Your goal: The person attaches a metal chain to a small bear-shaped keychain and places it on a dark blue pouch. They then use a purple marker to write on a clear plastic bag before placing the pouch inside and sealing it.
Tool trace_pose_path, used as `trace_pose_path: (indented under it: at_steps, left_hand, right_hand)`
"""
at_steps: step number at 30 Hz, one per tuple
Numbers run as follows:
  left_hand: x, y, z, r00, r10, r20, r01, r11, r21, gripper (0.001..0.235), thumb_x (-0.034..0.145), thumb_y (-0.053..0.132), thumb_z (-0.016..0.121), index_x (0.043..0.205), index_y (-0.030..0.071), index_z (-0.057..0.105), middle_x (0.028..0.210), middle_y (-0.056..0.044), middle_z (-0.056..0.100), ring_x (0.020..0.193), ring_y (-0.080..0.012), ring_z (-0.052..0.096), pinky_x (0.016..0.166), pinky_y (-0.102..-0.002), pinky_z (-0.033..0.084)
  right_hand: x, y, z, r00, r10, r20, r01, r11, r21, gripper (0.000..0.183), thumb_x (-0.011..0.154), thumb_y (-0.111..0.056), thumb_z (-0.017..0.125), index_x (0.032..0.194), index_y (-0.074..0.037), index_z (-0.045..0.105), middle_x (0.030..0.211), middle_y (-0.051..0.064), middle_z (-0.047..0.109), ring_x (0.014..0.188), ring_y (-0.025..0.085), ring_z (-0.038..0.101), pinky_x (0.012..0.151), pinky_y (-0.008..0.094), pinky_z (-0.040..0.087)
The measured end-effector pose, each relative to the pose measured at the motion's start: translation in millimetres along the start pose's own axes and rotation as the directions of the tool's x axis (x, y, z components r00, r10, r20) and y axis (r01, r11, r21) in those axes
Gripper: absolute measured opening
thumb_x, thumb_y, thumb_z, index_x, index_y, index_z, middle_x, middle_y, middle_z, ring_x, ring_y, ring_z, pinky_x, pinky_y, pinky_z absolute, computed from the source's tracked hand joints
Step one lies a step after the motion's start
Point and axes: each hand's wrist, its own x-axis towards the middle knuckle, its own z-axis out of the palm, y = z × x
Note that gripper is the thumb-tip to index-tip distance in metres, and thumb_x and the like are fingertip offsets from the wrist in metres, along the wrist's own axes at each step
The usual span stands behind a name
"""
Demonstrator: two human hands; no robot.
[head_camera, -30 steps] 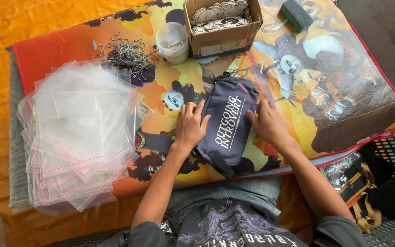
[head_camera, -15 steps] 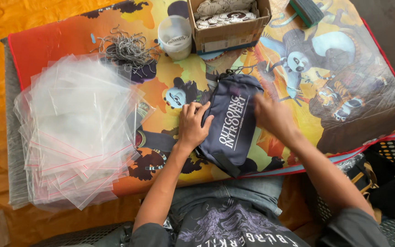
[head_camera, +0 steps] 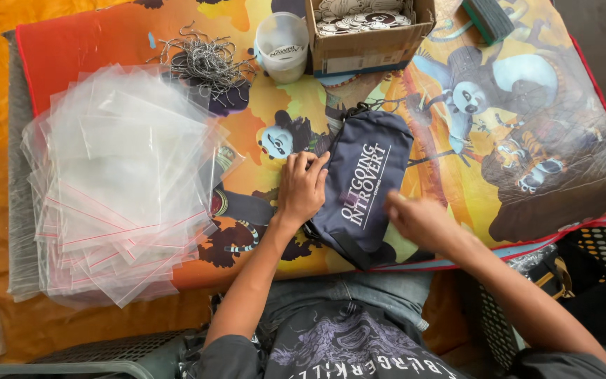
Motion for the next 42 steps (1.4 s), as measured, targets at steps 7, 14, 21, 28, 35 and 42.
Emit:
trace_pose_path:
  at_steps: [7, 14, 21, 28, 35, 42]
  left_hand:
    - [-2.0, 0.5, -0.7, 0.999, -0.023, 0.031, 0.024, 1.000, -0.018, 0.033, 0.100, 0.011, 0.048, 0.127, 0.014, 0.067, 0.098, -0.002, 0.050, 0.093, -0.0260, 0.052, 0.076, -0.040, 0.048]
    - [-3.9, -8.9, 4.6, 0.997, -0.025, 0.067, 0.034, 0.990, -0.135, 0.036, 0.095, 0.006, 0.050, 0.124, 0.014, 0.070, 0.092, -0.004, 0.051, 0.094, -0.0304, 0.054, 0.077, -0.042, 0.048]
    - [-2.9, 7.5, -8.5, 0.998, 0.015, 0.057, -0.017, 0.999, 0.043, 0.033, 0.097, 0.023, 0.053, 0.126, 0.016, 0.066, 0.092, -0.004, 0.050, 0.095, -0.0291, 0.053, 0.077, -0.044, 0.049]
    - [-2.5, -2.6, -2.4, 0.994, -0.063, 0.084, 0.067, 0.997, -0.041, 0.023, 0.097, 0.029, 0.055, 0.115, 0.016, 0.062, 0.089, 0.000, 0.048, 0.094, -0.0260, 0.053, 0.077, -0.041, 0.048]
    - [-3.4, -1.4, -3.0, 0.995, -0.037, 0.091, 0.042, 0.998, -0.050, 0.018, 0.098, 0.036, 0.057, 0.100, 0.018, 0.059, 0.086, 0.001, 0.047, 0.095, -0.0263, 0.054, 0.077, -0.041, 0.047]
    - [0.4, 4.9, -13.7, 0.987, -0.023, 0.162, 0.029, 0.999, -0.036, 0.055, 0.091, 0.041, 0.061, 0.142, 0.020, 0.052, 0.099, -0.003, 0.048, 0.101, -0.0303, 0.051, 0.083, -0.044, 0.045]
  right_hand:
    - [-3.1, -19.9, 21.4, 0.997, -0.032, -0.075, 0.032, 0.999, -0.006, 0.017, 0.089, -0.028, 0.053, 0.106, -0.023, 0.052, 0.070, 0.014, 0.069, 0.072, 0.041, 0.071, 0.066, 0.057, 0.055]
    - [27.0, -16.4, 6.7, 0.994, -0.019, -0.110, 0.017, 1.000, -0.024, 0.023, 0.092, -0.033, 0.052, 0.112, -0.023, 0.054, 0.070, 0.014, 0.069, 0.071, 0.043, 0.071, 0.068, 0.058, 0.056]
    - [-7.7, -76.2, -32.5, 0.958, -0.154, 0.242, 0.070, 0.943, 0.326, 0.024, 0.085, -0.026, 0.056, 0.106, -0.018, 0.061, 0.082, 0.022, 0.075, 0.085, 0.051, 0.069, 0.076, 0.065, 0.053]
    - [-0.8, -49.7, -14.5, 0.992, -0.072, 0.105, 0.060, 0.992, 0.111, 0.023, 0.090, -0.030, 0.054, 0.109, -0.020, 0.061, 0.076, 0.019, 0.074, 0.079, 0.048, 0.070, 0.076, 0.062, 0.054]
    - [56.1, 16.1, -8.3, 0.976, -0.047, -0.211, 0.030, 0.996, -0.080, 0.018, 0.094, -0.035, 0.051, 0.104, -0.022, 0.059, 0.074, 0.014, 0.068, 0.069, 0.043, 0.070, 0.065, 0.056, 0.056]
    - [71.1, 2.7, -29.2, 0.969, -0.037, -0.246, 0.035, 0.999, -0.015, 0.015, 0.093, -0.033, 0.052, 0.104, -0.024, 0.057, 0.074, 0.016, 0.067, 0.076, 0.047, 0.068, 0.068, 0.060, 0.055]
